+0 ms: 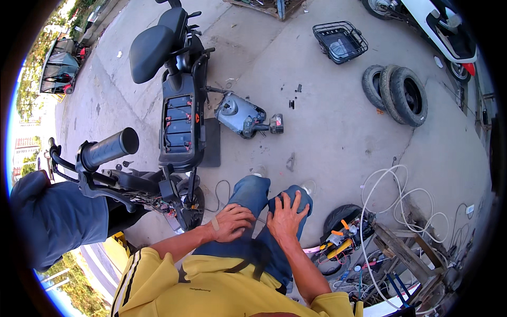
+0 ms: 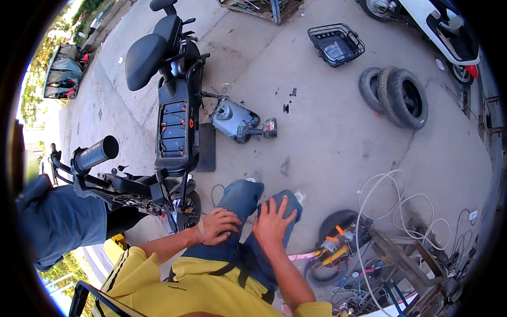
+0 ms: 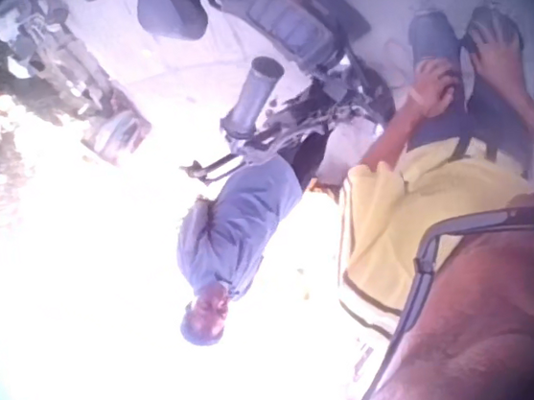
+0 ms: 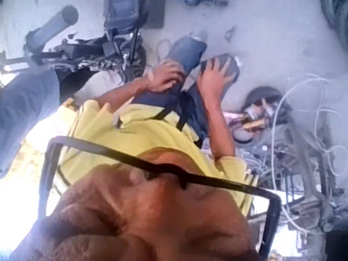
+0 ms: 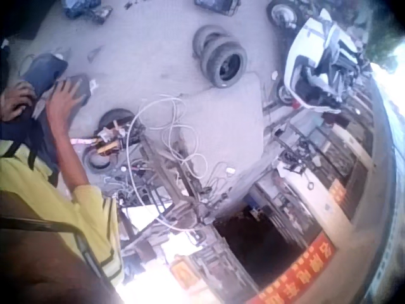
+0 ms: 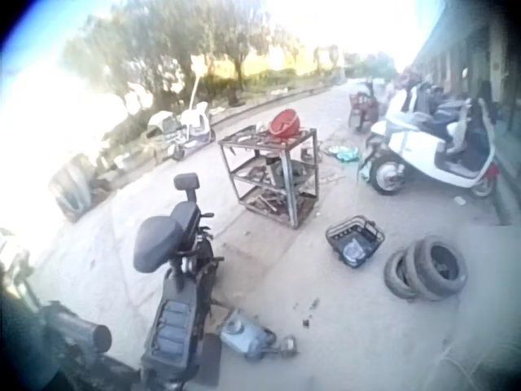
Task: The person repairs an electric scooter by working on the handlebar wiring, then removes the seat using a screwdriver to access the battery compartment. The person uses pliers and a screwdriver to manipulate wires and fasteners.
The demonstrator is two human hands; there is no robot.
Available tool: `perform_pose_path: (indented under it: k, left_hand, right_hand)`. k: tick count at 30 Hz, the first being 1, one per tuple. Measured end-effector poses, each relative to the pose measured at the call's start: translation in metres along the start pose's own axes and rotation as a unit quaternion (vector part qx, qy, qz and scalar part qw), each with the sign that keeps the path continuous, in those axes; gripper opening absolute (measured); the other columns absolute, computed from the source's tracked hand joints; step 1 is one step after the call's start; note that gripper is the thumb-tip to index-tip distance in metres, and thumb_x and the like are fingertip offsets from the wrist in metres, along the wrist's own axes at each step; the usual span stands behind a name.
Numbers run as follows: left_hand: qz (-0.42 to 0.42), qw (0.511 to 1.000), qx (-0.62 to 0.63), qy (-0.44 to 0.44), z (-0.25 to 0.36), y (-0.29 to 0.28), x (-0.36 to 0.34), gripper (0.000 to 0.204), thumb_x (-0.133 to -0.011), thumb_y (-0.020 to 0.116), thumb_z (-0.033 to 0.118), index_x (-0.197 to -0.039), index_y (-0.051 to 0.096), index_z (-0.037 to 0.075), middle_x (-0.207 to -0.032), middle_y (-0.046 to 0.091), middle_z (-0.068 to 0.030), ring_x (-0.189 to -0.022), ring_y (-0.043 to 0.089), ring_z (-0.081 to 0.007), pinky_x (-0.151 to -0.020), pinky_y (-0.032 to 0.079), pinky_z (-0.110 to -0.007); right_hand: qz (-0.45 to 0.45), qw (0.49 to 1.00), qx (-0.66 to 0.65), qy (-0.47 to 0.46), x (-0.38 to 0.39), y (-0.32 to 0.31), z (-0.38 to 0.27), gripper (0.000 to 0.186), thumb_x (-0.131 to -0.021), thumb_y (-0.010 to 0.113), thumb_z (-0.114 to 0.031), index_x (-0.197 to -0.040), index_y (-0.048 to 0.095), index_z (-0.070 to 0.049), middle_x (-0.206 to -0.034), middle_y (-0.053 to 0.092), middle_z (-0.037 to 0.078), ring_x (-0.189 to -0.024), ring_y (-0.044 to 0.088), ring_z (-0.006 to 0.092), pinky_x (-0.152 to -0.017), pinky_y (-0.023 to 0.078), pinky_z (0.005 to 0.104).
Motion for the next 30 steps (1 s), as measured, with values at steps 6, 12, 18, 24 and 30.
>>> perform_pose_path:
  k: [6,12,18,24,30]
  left_hand:
    - [-0.025,0.996,0.049,-0.064,0.020,-0.015,-0.027,0.023,-0.083,0.068,0.014,-0.105,0.073,0.011,-0.130,0.065,-0.0044,-0.133,0.054,-0.0264,-0.112,0.038,-0.047]
    - [-0.023,0.986,0.028,-0.166,0.026,-0.006,-0.056,0.019,-0.088,0.066,0.018,-0.104,0.073,0.010,-0.126,0.067,-0.0053,-0.129,0.055,-0.0276,-0.110,0.039,-0.046]
    - [0.051,0.983,-0.010,-0.176,0.085,-0.074,-0.120,0.023,-0.089,0.068,0.020,-0.109,0.072,0.008,-0.122,0.068,-0.0069,-0.125,0.058,-0.0273,-0.111,0.040,-0.044]
    - [0.173,0.958,0.072,-0.219,0.095,-0.120,-0.171,0.023,-0.090,0.068,0.017,-0.111,0.073,0.008,-0.126,0.068,-0.0062,-0.127,0.057,-0.0265,-0.111,0.041,-0.043]
    - [0.152,0.929,0.130,-0.313,0.041,-0.069,-0.234,0.021,-0.094,0.064,0.017,-0.112,0.072,0.008,-0.126,0.068,-0.0056,-0.125,0.058,-0.0274,-0.108,0.043,-0.043]
  right_hand:
    - [-0.084,0.995,-0.019,0.043,0.001,-0.024,0.037,0.049,-0.084,0.075,-0.028,-0.129,0.069,-0.010,-0.146,0.054,0.007,-0.153,0.028,0.0383,-0.112,0.025,0.0768]
    - [-0.145,0.989,-0.011,0.031,0.034,-0.043,0.063,0.053,-0.092,0.069,-0.028,-0.141,0.062,-0.009,-0.158,0.047,0.008,-0.155,0.026,0.0403,-0.120,0.026,0.0686]
    - [-0.204,0.973,-0.108,0.011,0.071,-0.071,0.103,0.052,-0.092,0.069,-0.022,-0.141,0.062,-0.006,-0.159,0.047,0.015,-0.150,0.035,0.0446,-0.123,0.031,0.0578]
    - [-0.237,0.963,-0.098,-0.082,0.048,-0.072,0.166,0.048,-0.087,0.069,-0.015,-0.134,0.066,-0.004,-0.148,0.057,0.022,-0.139,0.050,0.0450,-0.120,0.039,0.0495]
    - [-0.390,0.912,-0.033,-0.122,-0.047,-0.104,0.202,0.036,-0.090,0.057,-0.017,-0.121,0.073,-0.006,-0.132,0.068,0.021,-0.119,0.065,0.0424,-0.106,0.050,0.0494]
Point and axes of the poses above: each hand's wrist, its own x-axis away from the middle knuckle, its own y-axis out of the palm, z = x × y, the point moved 8 cm from there along -x, towards the middle knuckle
